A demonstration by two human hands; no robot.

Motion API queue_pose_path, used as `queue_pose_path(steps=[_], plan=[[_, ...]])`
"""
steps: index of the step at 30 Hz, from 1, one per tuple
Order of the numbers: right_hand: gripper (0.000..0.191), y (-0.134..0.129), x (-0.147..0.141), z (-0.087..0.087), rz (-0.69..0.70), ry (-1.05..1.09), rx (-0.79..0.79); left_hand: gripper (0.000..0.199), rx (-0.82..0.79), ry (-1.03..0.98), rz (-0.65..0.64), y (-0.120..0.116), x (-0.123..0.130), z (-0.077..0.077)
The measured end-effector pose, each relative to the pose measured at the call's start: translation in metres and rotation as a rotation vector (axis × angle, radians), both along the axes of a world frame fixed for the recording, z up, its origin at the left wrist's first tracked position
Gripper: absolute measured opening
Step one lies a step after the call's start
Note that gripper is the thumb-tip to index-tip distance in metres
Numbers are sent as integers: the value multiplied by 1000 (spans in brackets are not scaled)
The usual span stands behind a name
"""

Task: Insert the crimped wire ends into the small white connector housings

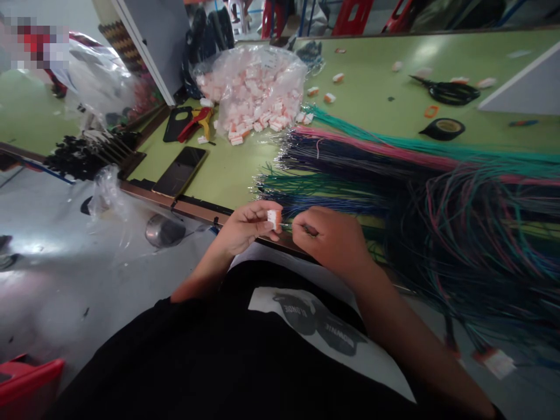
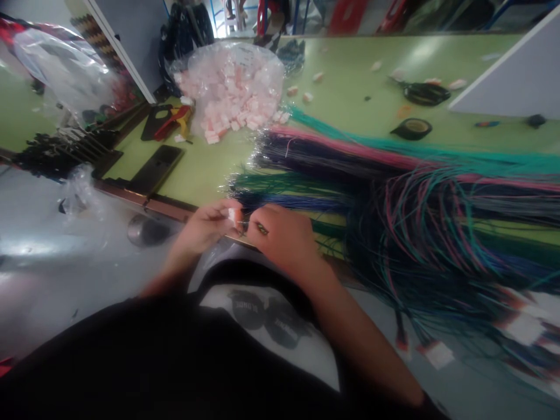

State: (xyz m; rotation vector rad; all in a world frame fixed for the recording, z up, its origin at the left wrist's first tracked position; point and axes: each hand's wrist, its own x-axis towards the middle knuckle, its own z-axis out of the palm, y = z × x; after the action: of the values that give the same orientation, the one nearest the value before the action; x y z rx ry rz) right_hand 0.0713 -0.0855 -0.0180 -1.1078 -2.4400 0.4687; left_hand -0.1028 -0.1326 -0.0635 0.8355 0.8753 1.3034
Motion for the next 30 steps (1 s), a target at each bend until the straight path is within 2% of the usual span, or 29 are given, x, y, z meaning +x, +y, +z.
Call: queue_pose_path(steps=[10, 14, 21, 30], plan=[[25, -5, -2, -4, 26, -92, 146, 31, -28, 9, 55, -1, 4, 2], [25, -6, -2, -7, 31, -84, 107, 32, 2, 20, 48, -2, 4, 0], [24, -8, -2, -12, 43, -67, 31, 30, -43, 13, 53, -4, 6, 5], [26, -15, -7, -10, 40, -190, -1, 31, -85, 107, 87, -3, 9, 1]])
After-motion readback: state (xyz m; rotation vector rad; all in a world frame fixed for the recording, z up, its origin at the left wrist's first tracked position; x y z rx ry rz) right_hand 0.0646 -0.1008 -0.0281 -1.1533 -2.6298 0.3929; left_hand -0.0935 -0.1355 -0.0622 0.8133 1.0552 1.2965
